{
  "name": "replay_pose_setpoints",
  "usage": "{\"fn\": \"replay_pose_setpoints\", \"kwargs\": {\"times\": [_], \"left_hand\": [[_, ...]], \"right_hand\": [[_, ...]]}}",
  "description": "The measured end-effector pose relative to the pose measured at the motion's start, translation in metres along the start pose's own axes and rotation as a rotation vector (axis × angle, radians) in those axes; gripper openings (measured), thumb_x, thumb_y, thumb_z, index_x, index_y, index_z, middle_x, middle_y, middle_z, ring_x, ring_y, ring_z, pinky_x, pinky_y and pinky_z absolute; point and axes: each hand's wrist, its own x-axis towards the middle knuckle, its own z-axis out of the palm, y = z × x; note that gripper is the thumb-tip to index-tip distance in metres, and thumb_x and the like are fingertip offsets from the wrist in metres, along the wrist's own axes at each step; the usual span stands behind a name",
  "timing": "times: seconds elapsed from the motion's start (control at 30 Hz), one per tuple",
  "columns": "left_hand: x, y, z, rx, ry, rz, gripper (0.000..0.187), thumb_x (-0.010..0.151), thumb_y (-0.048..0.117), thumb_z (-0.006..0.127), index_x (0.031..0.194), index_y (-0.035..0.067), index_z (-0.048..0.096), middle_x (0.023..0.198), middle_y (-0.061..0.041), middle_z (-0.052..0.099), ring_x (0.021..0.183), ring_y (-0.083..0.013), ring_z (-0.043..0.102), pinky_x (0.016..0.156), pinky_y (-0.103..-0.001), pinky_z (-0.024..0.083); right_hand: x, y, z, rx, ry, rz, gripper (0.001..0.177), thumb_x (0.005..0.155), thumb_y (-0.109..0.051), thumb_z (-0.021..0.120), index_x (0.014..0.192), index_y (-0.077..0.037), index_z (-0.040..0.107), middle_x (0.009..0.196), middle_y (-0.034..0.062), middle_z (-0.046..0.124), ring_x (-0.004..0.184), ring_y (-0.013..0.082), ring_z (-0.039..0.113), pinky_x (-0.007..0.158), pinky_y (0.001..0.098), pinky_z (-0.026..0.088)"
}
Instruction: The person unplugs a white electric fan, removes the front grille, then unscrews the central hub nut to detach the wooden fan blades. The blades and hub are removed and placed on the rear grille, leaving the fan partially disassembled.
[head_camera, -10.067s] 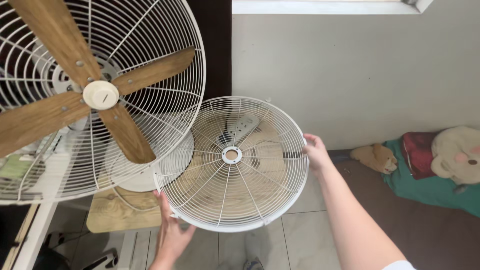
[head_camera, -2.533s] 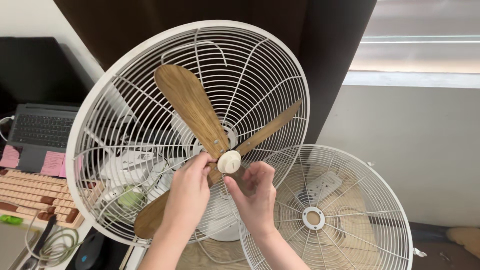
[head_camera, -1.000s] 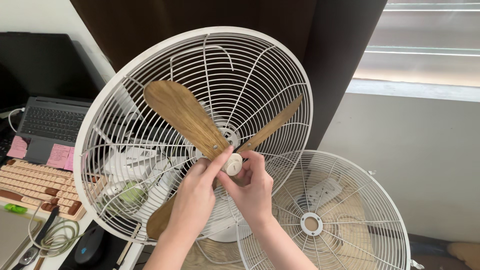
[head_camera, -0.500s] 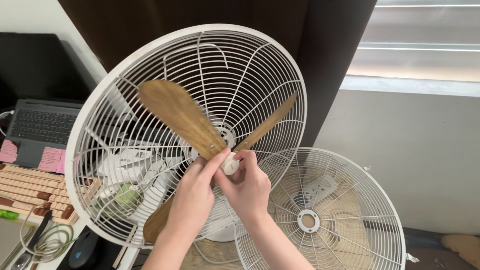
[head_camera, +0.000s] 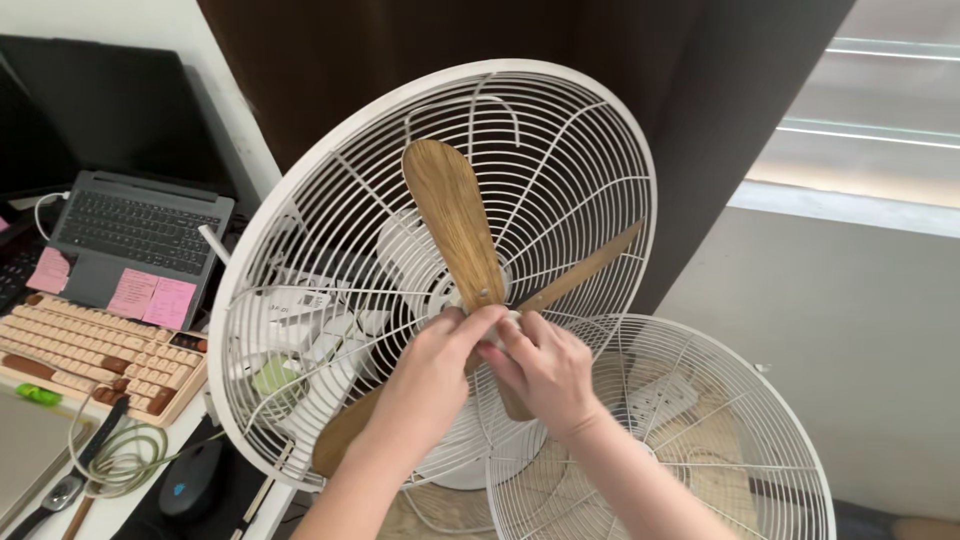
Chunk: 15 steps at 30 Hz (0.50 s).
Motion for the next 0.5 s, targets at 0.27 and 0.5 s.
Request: {"fn": "replay_pose_setpoints", "kwargs": {"times": [0.27, 0.5], "left_hand": [[-0.001, -0.008, -0.001, -0.013, -0.004, 0.059, 0.057, 0.08, -0.016, 0.052, 0.132, 0.007, 0.06, 0.123, -0.018, 0.067, 0.107, -0.0329, 0.07, 0.09, -0.042, 0.056], [0.001, -0.016, 0.01, 0.052, 0.046, 0.172, 0.063, 0.087, -0.014, 0.049, 0.145, 0.009, 0.055, 0.123, -0.024, 0.064, 0.108, -0.0374, 0.068, 0.092, -0.044, 0.055]], "right_hand": [[0.024, 0.027, -0.02, -0.094, -0.103, -0.437, 0.035, 0.089, -0.03, 0.077, 0.107, -0.023, 0.048, 0.082, 0.0007, 0.054, 0.065, 0.0145, 0.059, 0.058, 0.031, 0.051], [0.027, 0.024, -0.021, -0.017, -0.202, -0.273, 0.046, 0.087, -0.032, 0.079, 0.115, -0.012, 0.048, 0.079, 0.0044, 0.062, 0.064, 0.0175, 0.064, 0.06, 0.033, 0.053]]}}
